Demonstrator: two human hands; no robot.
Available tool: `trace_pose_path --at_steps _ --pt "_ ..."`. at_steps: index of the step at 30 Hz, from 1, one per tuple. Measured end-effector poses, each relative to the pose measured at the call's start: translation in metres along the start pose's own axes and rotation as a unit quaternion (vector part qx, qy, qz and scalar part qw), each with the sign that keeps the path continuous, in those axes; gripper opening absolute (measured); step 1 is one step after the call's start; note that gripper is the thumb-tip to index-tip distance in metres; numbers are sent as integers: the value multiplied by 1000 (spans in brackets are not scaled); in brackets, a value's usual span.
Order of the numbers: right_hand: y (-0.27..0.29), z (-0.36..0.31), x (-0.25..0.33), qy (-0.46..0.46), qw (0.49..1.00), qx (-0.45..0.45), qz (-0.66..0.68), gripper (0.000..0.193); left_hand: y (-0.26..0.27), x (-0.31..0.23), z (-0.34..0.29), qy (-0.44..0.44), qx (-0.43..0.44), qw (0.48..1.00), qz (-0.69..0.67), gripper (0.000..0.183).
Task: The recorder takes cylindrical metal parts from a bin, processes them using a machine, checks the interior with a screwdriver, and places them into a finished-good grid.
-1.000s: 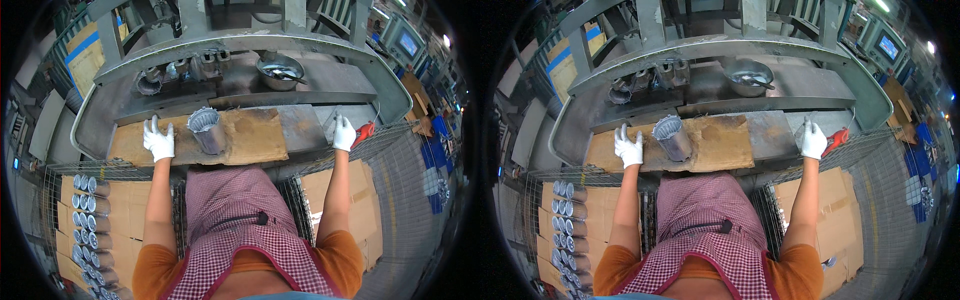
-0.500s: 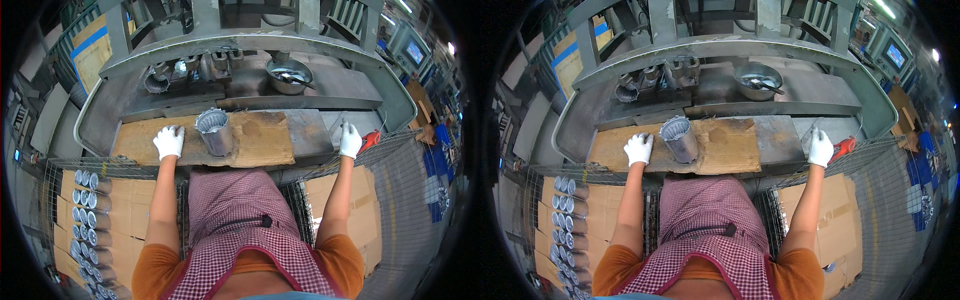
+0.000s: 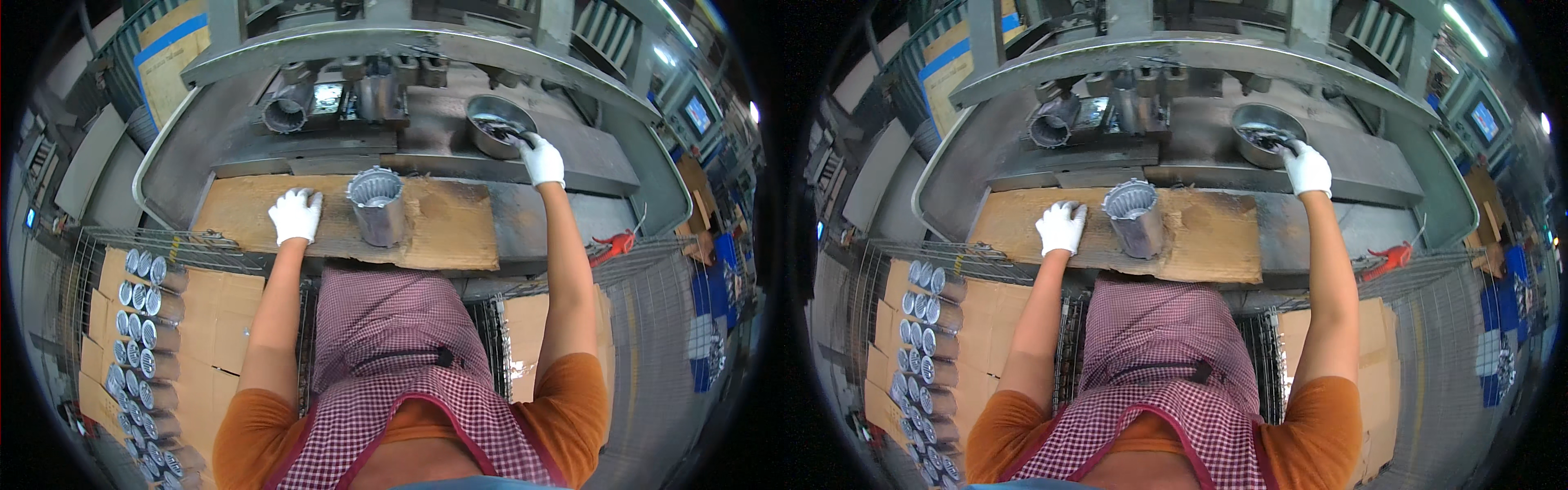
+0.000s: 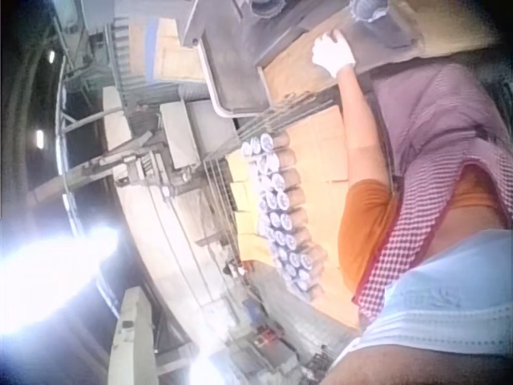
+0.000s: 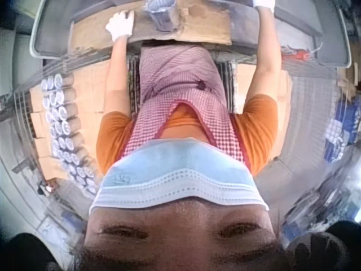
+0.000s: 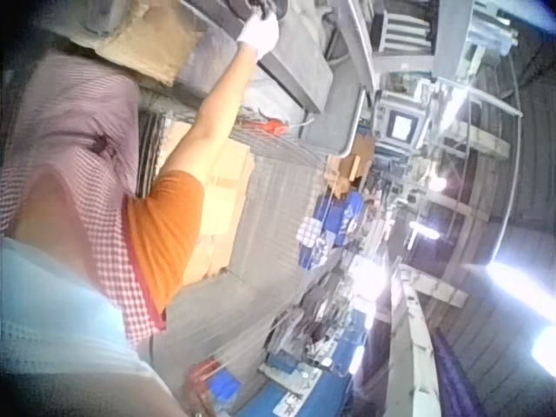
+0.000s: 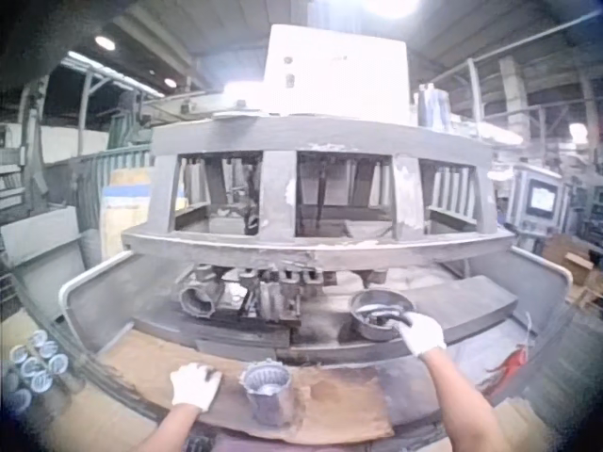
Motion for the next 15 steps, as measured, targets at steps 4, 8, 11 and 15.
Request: trace_pose_path --at_steps 4,8,11,15 --pt "4 -9 51 171 970 -79 151 32 -1 0 1 0 1 1000 -10 37" --pt "9 -4 135 286 932 -53 215 35 -1 1 1 -2 0 1000 -13 37" --pt "2 18 192 319 933 -14 164 40 0 3 1 -1 3 1000 -27 36" --pt "0 41 206 233 964 -16 124 41 1 7 2 -9 3 999 -48 36"
Point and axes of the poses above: each hand's wrist, its own z-axis towards the middle knuckle, its own y-axis out of the back of the hand, x = y × z, the point moved 2 cm from there along z, towards the middle knuckle, and after that the axes turned 15 degrees about x, right-handed, at the moved point
